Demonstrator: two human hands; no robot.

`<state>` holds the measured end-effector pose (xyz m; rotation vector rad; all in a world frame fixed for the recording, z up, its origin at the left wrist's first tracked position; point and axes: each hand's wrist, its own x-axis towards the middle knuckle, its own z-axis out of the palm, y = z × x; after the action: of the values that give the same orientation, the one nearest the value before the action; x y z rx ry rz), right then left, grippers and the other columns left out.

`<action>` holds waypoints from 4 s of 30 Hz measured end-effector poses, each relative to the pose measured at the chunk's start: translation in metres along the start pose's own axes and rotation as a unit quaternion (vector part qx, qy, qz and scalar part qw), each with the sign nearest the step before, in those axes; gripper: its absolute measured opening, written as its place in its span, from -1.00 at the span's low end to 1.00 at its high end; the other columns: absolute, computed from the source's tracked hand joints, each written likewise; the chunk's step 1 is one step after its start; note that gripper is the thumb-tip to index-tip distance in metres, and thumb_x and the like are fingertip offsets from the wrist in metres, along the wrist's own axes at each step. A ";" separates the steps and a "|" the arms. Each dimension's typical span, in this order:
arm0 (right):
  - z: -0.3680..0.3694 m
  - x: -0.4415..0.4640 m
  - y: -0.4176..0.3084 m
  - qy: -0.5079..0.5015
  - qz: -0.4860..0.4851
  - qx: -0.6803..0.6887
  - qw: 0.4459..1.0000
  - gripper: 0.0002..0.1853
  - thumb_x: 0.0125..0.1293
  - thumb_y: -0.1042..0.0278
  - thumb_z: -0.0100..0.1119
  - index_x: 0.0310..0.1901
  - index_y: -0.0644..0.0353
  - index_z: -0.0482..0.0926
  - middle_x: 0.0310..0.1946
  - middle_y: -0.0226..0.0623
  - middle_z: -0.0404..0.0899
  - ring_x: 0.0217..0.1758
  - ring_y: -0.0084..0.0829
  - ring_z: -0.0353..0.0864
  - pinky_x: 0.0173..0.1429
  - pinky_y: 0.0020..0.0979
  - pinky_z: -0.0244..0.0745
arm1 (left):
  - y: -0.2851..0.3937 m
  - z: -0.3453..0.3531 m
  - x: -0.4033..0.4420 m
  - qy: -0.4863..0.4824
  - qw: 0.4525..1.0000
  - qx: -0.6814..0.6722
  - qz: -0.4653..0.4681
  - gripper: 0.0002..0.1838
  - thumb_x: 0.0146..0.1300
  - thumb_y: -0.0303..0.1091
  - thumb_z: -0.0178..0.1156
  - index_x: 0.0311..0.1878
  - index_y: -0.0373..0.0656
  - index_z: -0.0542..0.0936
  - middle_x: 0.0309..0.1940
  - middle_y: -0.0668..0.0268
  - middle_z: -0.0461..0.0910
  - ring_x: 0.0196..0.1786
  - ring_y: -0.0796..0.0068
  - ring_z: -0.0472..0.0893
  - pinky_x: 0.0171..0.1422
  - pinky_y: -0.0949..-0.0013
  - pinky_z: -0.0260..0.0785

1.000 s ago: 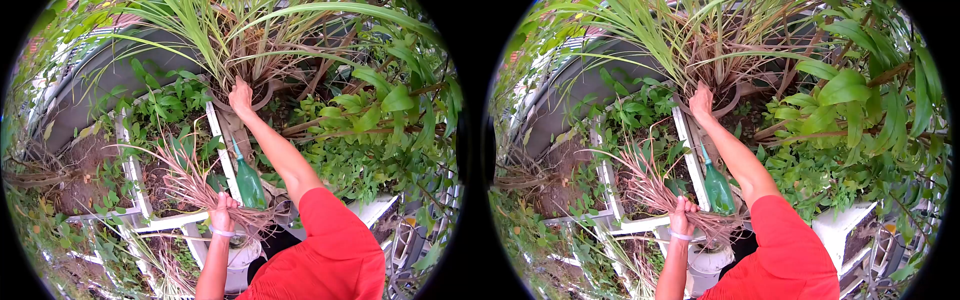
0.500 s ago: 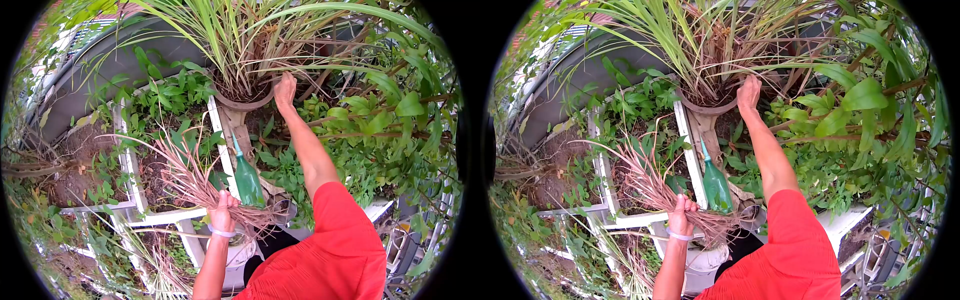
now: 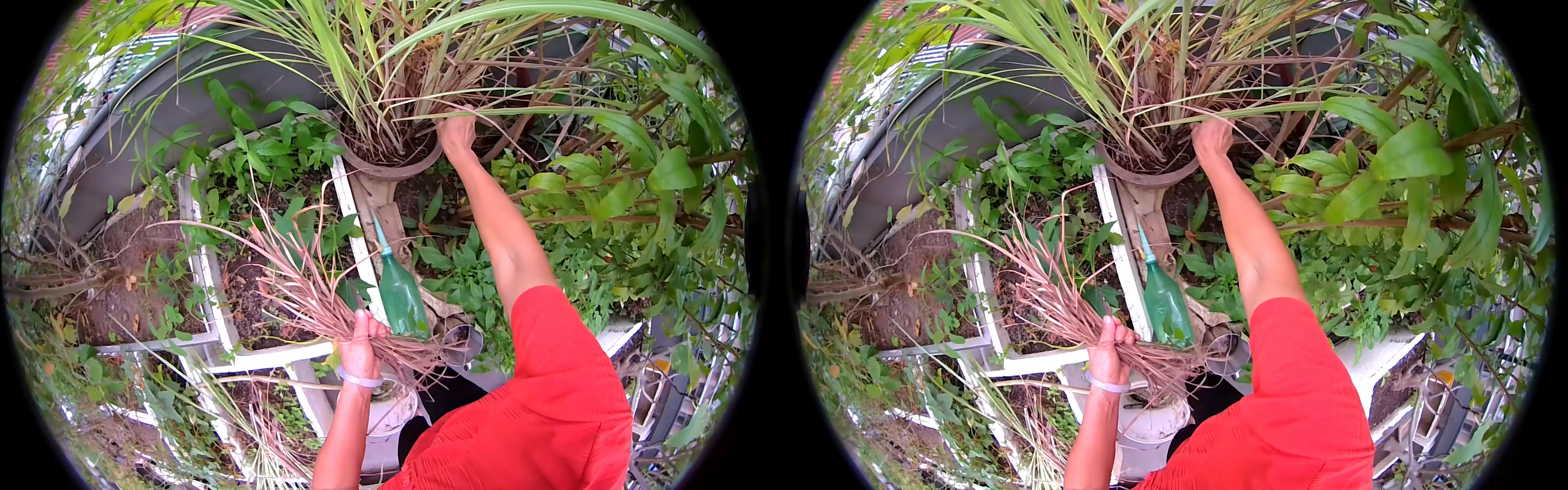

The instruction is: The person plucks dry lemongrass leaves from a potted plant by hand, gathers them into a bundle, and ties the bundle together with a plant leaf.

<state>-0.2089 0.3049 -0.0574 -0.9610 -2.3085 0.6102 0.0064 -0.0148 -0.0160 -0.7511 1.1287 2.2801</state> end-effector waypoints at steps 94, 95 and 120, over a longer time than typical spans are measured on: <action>0.013 0.012 0.001 -0.021 0.100 0.430 0.897 -0.60 0.07 0.57 0.11 0.01 0.24 0.40 -0.55 -0.33 0.51 -0.61 -0.58 0.44 -0.64 -0.61 0.25 | 0.014 -0.019 -0.039 -0.055 0.994 -0.006 -0.091 -0.70 0.25 -0.09 -0.02 -0.44 -0.11 0.33 -0.73 0.51 0.08 -0.73 0.69 0.09 -0.66 0.58 -0.02; 0.017 0.014 0.008 -0.021 0.084 0.422 0.902 -0.64 0.06 0.53 0.14 -0.05 0.27 0.43 -0.53 -0.32 0.51 -0.56 -0.54 0.44 -0.54 -0.55 0.27 | 0.013 -0.019 -0.037 -0.049 0.994 -0.011 -0.094 -0.70 0.26 -0.09 -0.03 -0.44 -0.11 0.33 -0.73 0.51 0.08 -0.73 0.69 0.09 -0.66 0.58 -0.02; -0.022 -0.040 0.009 0.061 -0.163 0.154 0.973 -0.86 0.02 0.46 0.12 -0.36 0.28 0.56 -0.47 -0.23 0.54 -0.39 -0.37 0.50 -0.35 -0.37 0.37 | 0.017 -0.009 -0.027 -0.008 0.995 0.003 -0.095 -0.72 0.27 -0.15 -0.03 -0.46 -0.13 0.30 -0.75 0.49 0.07 -0.74 0.66 0.06 -0.66 0.53 0.00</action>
<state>-0.1669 0.2852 -0.0586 -0.4484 -2.1180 0.7185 0.0182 -0.0357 0.0070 -0.8002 1.0096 2.1203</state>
